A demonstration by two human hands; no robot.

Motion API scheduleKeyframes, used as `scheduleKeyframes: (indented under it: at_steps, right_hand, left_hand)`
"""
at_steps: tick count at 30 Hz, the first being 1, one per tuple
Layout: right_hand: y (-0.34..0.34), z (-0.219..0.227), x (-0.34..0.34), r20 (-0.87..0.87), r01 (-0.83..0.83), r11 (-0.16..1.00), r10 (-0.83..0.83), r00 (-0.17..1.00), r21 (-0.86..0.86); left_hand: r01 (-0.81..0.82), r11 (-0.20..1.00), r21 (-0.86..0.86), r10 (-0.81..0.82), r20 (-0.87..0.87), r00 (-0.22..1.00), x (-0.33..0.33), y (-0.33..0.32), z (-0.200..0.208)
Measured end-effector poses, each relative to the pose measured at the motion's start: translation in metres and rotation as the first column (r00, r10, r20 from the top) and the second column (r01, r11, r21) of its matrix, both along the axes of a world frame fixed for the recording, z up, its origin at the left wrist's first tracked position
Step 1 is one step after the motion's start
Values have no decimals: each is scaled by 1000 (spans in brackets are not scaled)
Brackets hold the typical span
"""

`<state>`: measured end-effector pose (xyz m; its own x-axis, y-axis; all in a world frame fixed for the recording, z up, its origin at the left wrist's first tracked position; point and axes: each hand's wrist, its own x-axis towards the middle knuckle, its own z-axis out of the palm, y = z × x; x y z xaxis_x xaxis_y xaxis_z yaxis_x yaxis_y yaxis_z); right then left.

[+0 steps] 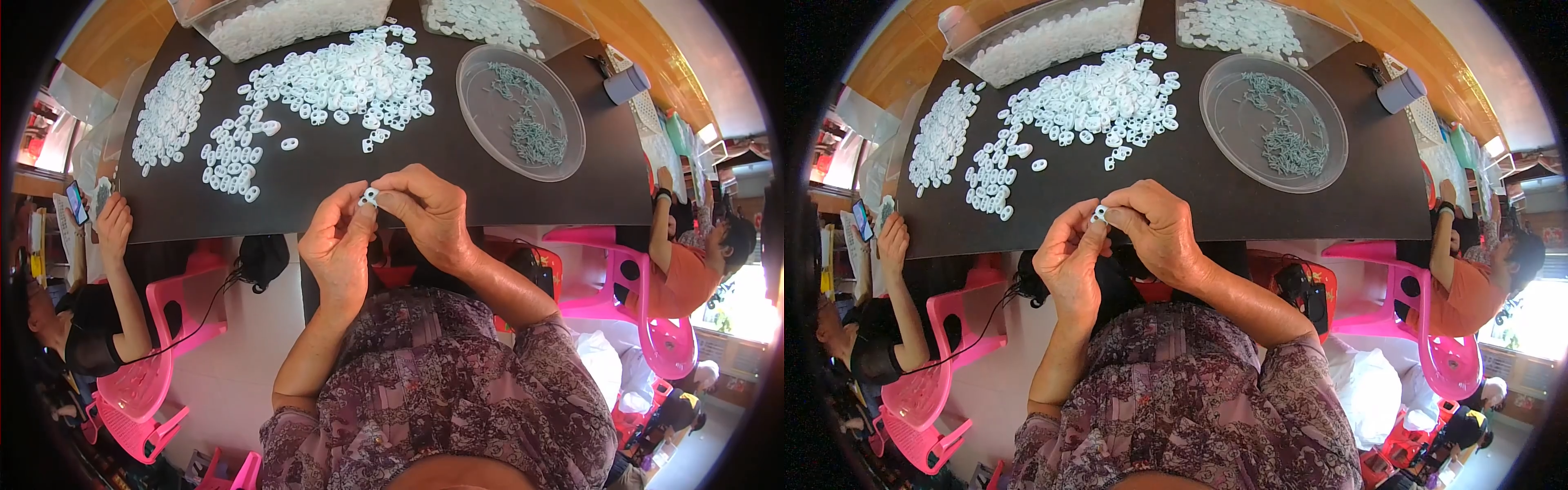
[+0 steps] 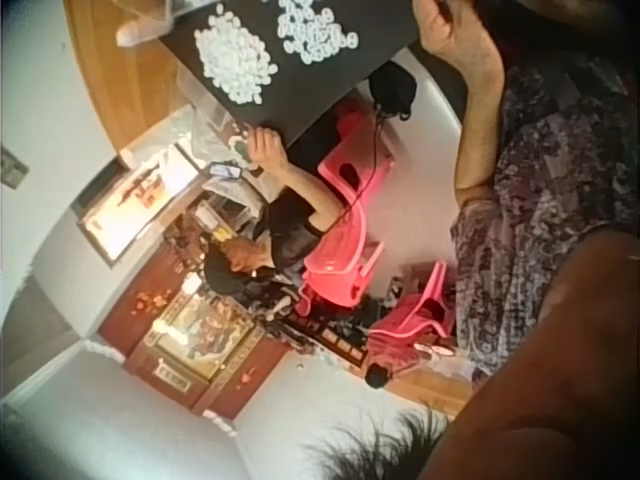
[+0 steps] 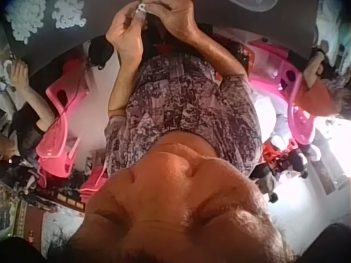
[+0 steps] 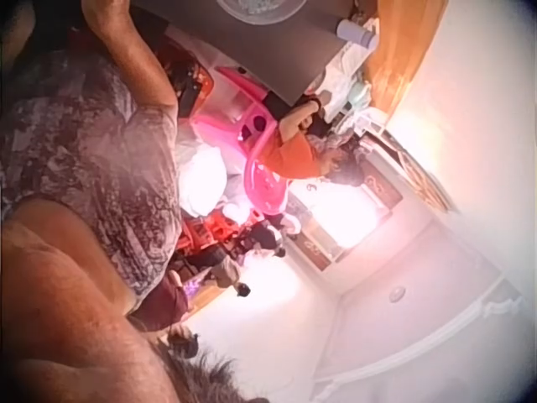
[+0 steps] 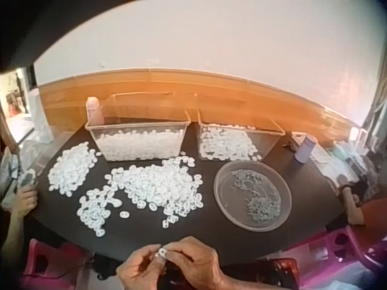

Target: Assembling small white plastic components by manually inserting small grey parts into them.

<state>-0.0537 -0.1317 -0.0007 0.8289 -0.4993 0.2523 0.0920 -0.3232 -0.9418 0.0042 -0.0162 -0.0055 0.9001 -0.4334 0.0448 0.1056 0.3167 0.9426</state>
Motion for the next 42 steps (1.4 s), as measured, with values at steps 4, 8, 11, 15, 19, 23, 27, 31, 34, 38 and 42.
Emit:
scheduleKeyframes:
  at_steps: [4, 8, 11, 15, 19, 23, 27, 31, 34, 38, 42]
  right_hand:
    - [0, 0, -1, 35, -15, 997, 18, 999, -81]
    - [1, 0, 0, 62, -7, 987, 17, 998, -158]
    - [1, 3, 1, 42, -9, 974, 19, 999, -224]
    - [3, 0, 3, 67, 1, 968, 17, 998, -250]
    - [7, 0, 6, 73, -32, 977, 48, 996, -212]
    - [6, 1, 5, 27, -58, 982, 64, 998, -178]
    - [7, 3, 3, -19, -77, 996, 76, 997, -47]
    - [7, 0, 6, 9, -102, 989, 104, 995, -109]
    - [11, 7, 7, 28, -125, 970, 133, 991, -209]
    - [11, 7, 7, 29, -140, 964, 150, 988, -224]
    - [9, 1, 9, 86, -94, 947, 126, 988, -308]
  left_hand:
    - [30, 999, 17, -30, 21, 999, 0, 2, -4]
    - [47, 999, 7, -47, -28, 999, 1, 3, -3]
    - [49, 998, -37, -51, -56, 997, 1, 4, -3]
    - [57, 998, -39, -58, -31, 998, 4, 6, -4]
    - [39, 999, 0, -39, -73, 997, 2, 10, -2]
    - [40, 999, 26, -36, -125, 991, 2, 8, -6]
    - [93, 995, -48, -97, -93, 991, 4, 11, -8]
    - [73, 997, -36, -76, -111, 991, 6, 13, -4]
    - [31, 991, -130, -38, -50, 998, 10, 15, -6]
    - [4, 991, -130, -9, -40, 999, 9, 12, -3]
    - [-24, 991, -133, 13, -84, 996, 6, 12, -1]
